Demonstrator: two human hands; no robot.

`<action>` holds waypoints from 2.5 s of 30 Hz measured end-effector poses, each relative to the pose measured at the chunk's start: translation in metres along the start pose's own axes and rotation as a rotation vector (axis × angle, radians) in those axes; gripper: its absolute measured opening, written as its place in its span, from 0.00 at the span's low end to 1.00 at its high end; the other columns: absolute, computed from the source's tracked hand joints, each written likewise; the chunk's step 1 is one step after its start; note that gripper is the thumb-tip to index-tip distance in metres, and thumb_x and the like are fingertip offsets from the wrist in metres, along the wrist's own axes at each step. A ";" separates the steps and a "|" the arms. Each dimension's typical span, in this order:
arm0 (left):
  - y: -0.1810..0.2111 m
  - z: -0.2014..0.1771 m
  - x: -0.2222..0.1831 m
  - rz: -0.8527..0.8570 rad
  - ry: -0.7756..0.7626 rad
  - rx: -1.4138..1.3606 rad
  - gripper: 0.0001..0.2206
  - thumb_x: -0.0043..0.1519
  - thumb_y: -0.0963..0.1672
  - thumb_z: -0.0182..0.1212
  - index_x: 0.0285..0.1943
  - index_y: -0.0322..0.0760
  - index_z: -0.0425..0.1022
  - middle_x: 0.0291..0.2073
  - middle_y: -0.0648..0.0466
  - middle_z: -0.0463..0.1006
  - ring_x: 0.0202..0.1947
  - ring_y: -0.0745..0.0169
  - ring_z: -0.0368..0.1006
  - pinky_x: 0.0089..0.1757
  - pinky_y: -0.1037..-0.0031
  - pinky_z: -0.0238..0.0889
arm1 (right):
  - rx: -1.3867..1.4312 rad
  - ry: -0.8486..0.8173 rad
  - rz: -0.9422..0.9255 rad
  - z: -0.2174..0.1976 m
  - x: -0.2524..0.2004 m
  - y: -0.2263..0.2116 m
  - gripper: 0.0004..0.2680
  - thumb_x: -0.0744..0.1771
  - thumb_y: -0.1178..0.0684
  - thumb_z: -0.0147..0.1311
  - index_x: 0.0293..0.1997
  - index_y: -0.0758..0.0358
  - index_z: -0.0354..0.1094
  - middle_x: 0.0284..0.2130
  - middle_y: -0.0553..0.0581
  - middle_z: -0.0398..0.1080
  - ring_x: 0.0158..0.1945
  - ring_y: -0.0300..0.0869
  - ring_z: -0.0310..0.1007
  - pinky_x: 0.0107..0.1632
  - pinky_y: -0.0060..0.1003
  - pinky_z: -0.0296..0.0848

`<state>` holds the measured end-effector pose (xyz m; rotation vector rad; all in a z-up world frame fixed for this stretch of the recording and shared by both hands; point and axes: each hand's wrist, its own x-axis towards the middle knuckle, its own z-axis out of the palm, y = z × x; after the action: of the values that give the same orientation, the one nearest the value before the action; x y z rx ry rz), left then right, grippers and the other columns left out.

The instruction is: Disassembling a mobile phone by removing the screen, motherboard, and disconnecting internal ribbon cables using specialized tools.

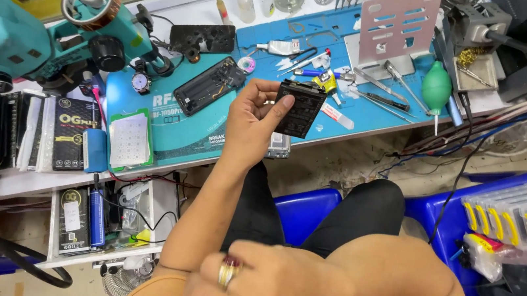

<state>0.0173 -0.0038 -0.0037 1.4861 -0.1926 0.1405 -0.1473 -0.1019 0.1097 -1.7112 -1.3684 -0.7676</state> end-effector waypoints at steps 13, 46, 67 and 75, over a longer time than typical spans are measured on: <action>-0.023 -0.010 0.005 -0.076 0.102 -0.142 0.10 0.63 0.43 0.67 0.48 0.33 0.73 0.37 0.49 0.80 0.36 0.62 0.82 0.35 0.73 0.77 | 0.246 0.438 0.823 -0.032 -0.124 0.135 0.09 0.71 0.60 0.48 0.56 0.65 0.70 0.33 0.62 0.76 0.32 0.45 0.79 0.34 0.37 0.79; 0.002 0.021 -0.007 -0.079 0.041 -0.119 0.12 0.63 0.44 0.68 0.51 0.32 0.77 0.35 0.48 0.82 0.38 0.65 0.81 0.38 0.72 0.77 | 0.266 0.847 1.060 -0.051 -0.210 0.191 0.11 0.75 0.51 0.50 0.40 0.67 0.69 0.14 0.53 0.59 0.17 0.36 0.64 0.42 0.40 0.82; -0.003 0.033 -0.021 -0.117 -0.069 -0.038 0.12 0.64 0.45 0.68 0.52 0.32 0.81 0.35 0.47 0.84 0.42 0.67 0.78 0.41 0.71 0.75 | -0.263 0.261 0.645 -0.042 -0.106 0.156 0.07 0.68 0.58 0.64 0.50 0.64 0.78 0.59 0.63 0.68 0.70 0.63 0.60 0.64 0.57 0.66; -0.009 0.033 -0.022 -0.111 -0.073 -0.043 0.12 0.64 0.44 0.67 0.52 0.32 0.81 0.36 0.47 0.84 0.43 0.66 0.78 0.43 0.69 0.74 | -0.237 0.243 0.684 -0.039 -0.114 0.158 0.07 0.68 0.58 0.63 0.51 0.62 0.78 0.59 0.63 0.68 0.70 0.64 0.60 0.63 0.56 0.67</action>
<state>-0.0037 -0.0369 -0.0145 1.4569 -0.1704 -0.0079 -0.0196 -0.2071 0.0005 -2.0152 -0.4776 -0.7175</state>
